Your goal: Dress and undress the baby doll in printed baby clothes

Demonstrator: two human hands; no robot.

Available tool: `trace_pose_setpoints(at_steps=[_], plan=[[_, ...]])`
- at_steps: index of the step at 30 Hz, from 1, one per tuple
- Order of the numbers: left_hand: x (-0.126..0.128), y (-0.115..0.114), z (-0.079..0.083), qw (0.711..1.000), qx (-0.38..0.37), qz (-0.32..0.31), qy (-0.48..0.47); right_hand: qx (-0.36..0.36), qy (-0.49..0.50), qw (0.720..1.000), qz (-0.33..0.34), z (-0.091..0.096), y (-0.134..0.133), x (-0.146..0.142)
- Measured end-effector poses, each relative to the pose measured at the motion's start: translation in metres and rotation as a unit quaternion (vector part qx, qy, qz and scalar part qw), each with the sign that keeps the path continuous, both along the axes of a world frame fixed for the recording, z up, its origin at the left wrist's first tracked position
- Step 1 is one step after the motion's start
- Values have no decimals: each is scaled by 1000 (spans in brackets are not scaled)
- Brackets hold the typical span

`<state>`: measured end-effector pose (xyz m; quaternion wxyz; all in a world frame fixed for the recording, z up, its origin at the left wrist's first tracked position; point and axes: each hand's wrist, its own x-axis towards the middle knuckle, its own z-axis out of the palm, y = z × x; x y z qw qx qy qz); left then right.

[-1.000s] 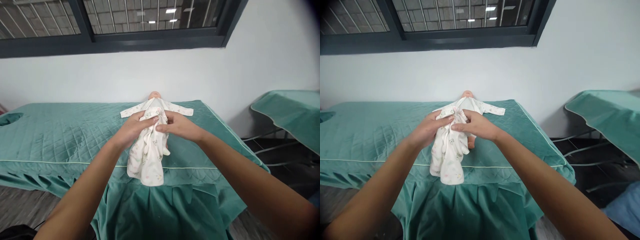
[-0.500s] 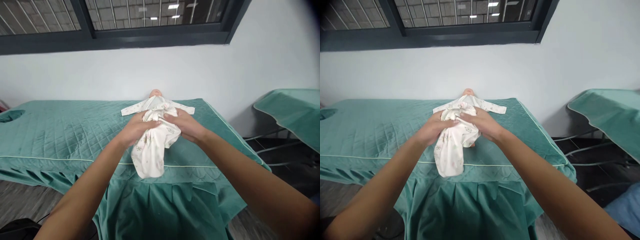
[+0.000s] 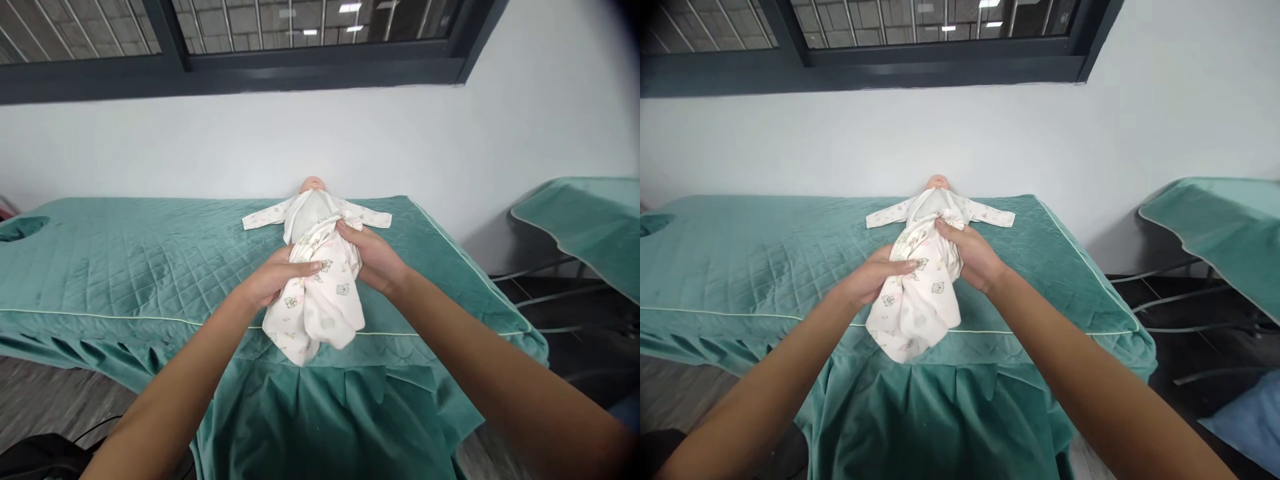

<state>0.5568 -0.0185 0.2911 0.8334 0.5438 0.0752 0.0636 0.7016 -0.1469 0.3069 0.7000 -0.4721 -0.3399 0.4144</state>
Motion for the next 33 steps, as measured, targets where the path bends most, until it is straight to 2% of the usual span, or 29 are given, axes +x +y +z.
trace_pose_setpoints(at_steps=[5,7,9,12,15,17,19,21,23,27,31,33], plan=[[10,1,-6,996,-38,73,-37,-55,10,998,34,-16,-8,1],[17,1,-10,995,-39,80,-34,-92,-7,993,67,-26,-12,1],[25,-1,-18,997,-28,74,-10,-126,-18,989,70,-40,-15,1],[37,-5,-34,994,20,102,39,-166,-33,985,-31,-65,-17,2],[48,-10,-45,981,123,129,78,-206,-34,969,-133,-87,-21,2],[52,-10,-44,967,207,102,108,-217,5,965,-147,-95,-26,0],[54,-7,-39,954,262,40,136,-216,66,966,-123,-98,-32,-2],[54,-4,-31,948,280,-37,149,-223,108,964,-97,-100,-37,-3],[54,-3,-24,940,291,-83,155,-240,99,960,-103,-104,-40,-1],[60,-4,-22,902,394,-79,159,-263,-16,949,-174,-119,-39,6],[67,-3,-28,823,541,-43,166,-265,-112,936,-203,-128,-34,10],[68,-1,-30,796,580,-41,169,-271,-152,927,-208,-127,-32,9]])
